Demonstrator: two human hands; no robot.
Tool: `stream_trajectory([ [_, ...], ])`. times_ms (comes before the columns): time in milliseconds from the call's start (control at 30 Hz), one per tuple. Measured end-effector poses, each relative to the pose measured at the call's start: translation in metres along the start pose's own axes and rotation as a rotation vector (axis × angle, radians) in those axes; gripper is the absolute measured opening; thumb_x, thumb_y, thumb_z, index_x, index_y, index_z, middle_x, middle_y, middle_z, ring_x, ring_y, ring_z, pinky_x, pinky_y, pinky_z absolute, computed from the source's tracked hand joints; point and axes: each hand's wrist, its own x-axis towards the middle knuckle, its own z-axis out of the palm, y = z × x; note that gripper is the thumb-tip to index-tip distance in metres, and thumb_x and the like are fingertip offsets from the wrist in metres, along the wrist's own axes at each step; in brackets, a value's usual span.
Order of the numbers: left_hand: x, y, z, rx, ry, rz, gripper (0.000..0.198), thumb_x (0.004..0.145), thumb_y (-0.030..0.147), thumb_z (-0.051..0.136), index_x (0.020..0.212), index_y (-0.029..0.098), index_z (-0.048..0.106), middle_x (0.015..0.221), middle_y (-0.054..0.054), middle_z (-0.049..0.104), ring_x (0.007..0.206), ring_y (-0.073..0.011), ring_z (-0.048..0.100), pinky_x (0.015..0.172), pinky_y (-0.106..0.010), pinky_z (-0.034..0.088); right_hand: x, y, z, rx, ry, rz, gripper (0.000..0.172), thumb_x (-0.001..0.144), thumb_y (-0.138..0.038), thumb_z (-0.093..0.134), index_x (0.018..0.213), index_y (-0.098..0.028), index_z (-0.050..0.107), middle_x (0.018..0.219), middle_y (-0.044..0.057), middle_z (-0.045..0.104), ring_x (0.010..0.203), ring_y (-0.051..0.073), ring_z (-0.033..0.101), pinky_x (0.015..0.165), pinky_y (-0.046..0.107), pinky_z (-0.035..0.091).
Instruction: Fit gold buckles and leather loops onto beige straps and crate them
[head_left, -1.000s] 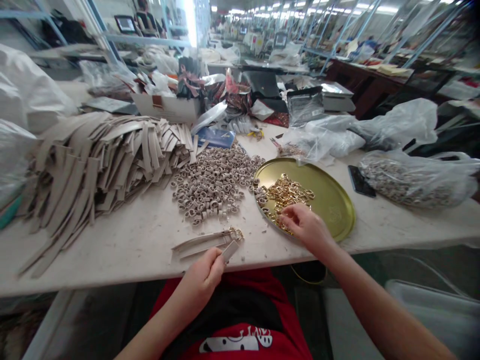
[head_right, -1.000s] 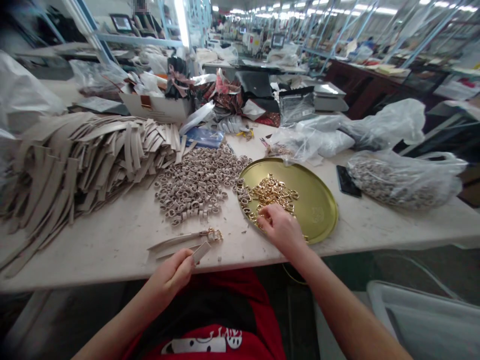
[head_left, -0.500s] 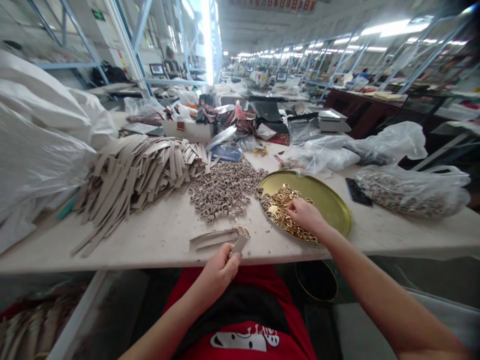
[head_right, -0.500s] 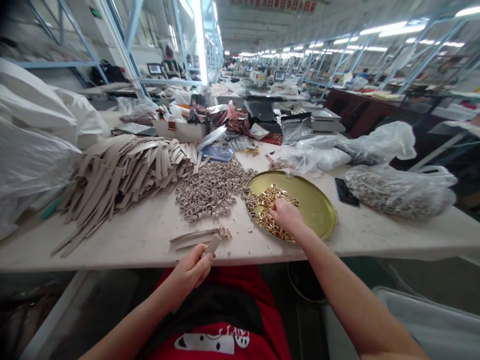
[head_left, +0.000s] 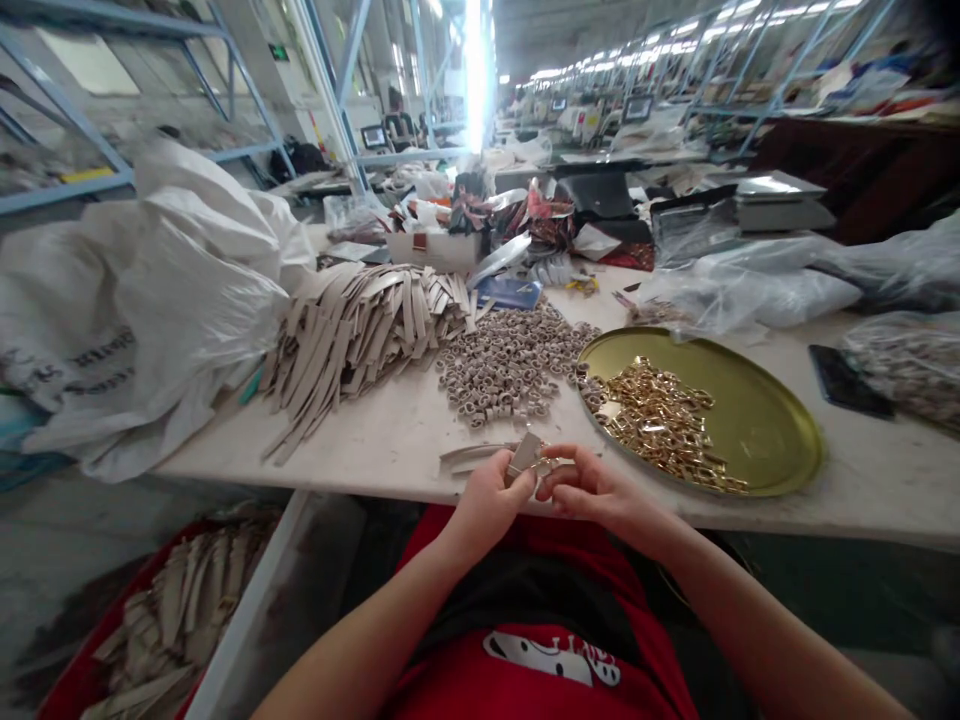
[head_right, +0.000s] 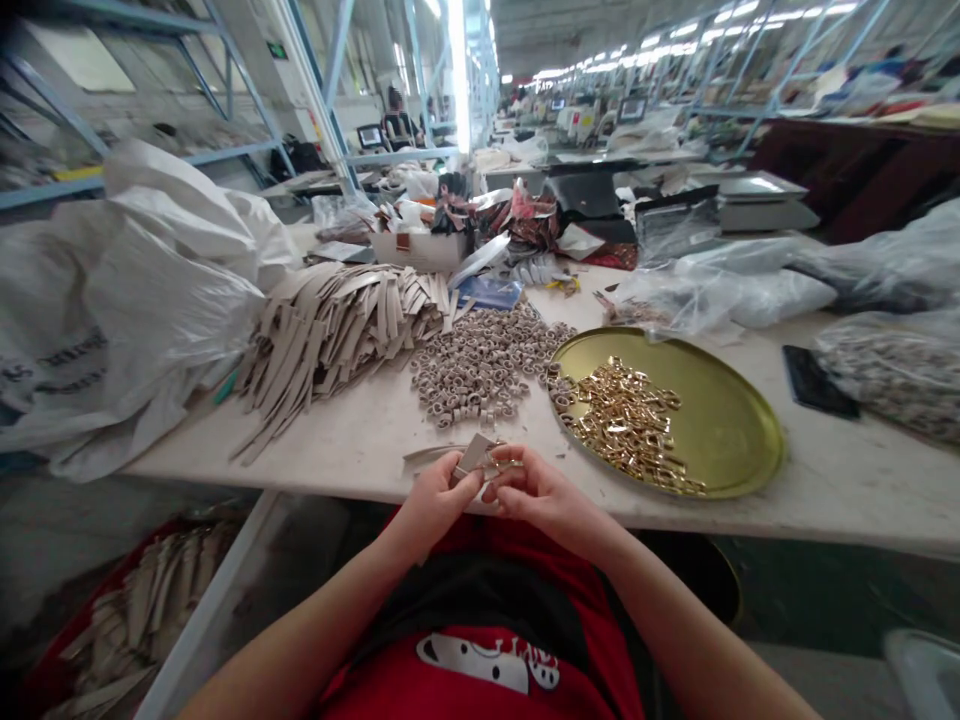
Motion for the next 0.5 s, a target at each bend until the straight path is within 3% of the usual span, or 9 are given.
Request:
stream_trajectory([
  [67, 0.001, -0.003, -0.002, 0.023, -0.047, -0.023, 0.017, 0.078, 0.029, 0.047, 0.08, 0.013, 0.055, 0.068, 0.002, 0.051, 0.064, -0.0114, 0.044, 0.059, -0.021, 0.034, 0.001, 0.005, -0.002, -0.106, 0.028, -0.051, 0.042, 0.073, -0.031, 0.062, 0.109, -0.021, 0.045, 0.074, -0.001, 0.061, 0.064, 0.012, 0.053, 0.061, 0.026, 0.04],
  [167, 0.005, -0.005, -0.002, 0.003, -0.141, -0.073, 0.019, 0.077, 0.029, 0.047, 0.083, 0.013, 0.057, 0.073, 0.001, 0.054, 0.068, -0.0127, 0.046, 0.061, -0.022, 0.035, 0.005, 0.015, -0.004, -0.16, 0.099, -0.065, 0.029, 0.072, -0.025, 0.063, 0.099, -0.021, 0.054, 0.065, -0.004, 0.059, 0.06, 0.012, 0.051, 0.06, 0.026, 0.038],
  [267, 0.007, -0.008, -0.002, -0.044, -0.2, -0.111, 0.021, 0.079, 0.033, 0.047, 0.083, 0.014, 0.056, 0.07, 0.001, 0.052, 0.064, -0.0115, 0.045, 0.058, -0.021, 0.035, 0.009, 0.024, -0.003, 0.103, 0.111, 0.003, 0.026, 0.068, -0.03, 0.068, 0.09, -0.021, 0.057, 0.067, -0.004, 0.059, 0.06, 0.011, 0.052, 0.059, 0.024, 0.04],
  [367, 0.006, -0.013, -0.007, -0.056, -0.217, -0.136, 0.028, 0.085, 0.041, 0.038, 0.084, 0.015, 0.051, 0.057, 0.005, 0.044, 0.052, -0.0097, 0.04, 0.051, -0.02, 0.032, 0.011, 0.027, -0.002, 0.346, 0.208, 0.108, 0.023, 0.064, -0.032, 0.073, 0.08, -0.02, 0.06, 0.064, -0.004, 0.059, 0.059, 0.009, 0.052, 0.059, 0.022, 0.042],
  [500, 0.002, -0.017, -0.013, 0.125, -0.254, -0.111, 0.028, 0.088, 0.037, 0.034, 0.08, 0.017, 0.051, 0.056, 0.004, 0.045, 0.053, -0.0102, 0.042, 0.051, -0.021, 0.031, 0.015, 0.029, -0.002, 0.673, 0.313, 0.251, 0.027, 0.058, -0.029, 0.079, 0.077, -0.021, 0.062, 0.062, -0.006, 0.058, 0.054, 0.005, 0.05, 0.057, 0.018, 0.042],
])
